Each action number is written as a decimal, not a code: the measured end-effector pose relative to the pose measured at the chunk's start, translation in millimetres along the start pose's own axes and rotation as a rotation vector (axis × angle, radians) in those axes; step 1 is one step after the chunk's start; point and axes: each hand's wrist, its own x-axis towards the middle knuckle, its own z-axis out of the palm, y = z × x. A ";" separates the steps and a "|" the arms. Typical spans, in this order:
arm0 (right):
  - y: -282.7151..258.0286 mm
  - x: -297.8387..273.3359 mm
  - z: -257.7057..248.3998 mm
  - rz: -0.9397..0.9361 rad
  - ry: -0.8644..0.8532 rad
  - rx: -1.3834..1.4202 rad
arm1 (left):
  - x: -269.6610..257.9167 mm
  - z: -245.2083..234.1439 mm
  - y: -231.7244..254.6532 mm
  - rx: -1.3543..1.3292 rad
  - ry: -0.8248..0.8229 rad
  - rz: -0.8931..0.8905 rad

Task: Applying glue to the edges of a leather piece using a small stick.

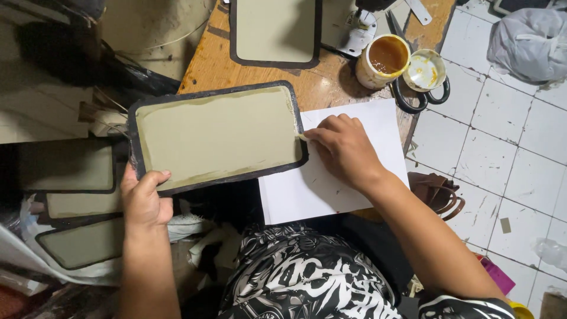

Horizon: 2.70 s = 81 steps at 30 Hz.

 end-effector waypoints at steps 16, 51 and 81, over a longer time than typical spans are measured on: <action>-15.4 -15.1 -3.0 -0.054 -0.180 -0.111 | 4.8 -8.0 -12.6 0.041 0.009 0.041; 7.2 -65.7 -1.3 0.121 0.012 0.248 | -7.3 -45.8 10.4 0.037 -0.055 -0.091; 118.4 16.3 -88.1 0.209 0.255 -0.129 | -14.8 -33.0 -9.1 0.159 0.030 -0.094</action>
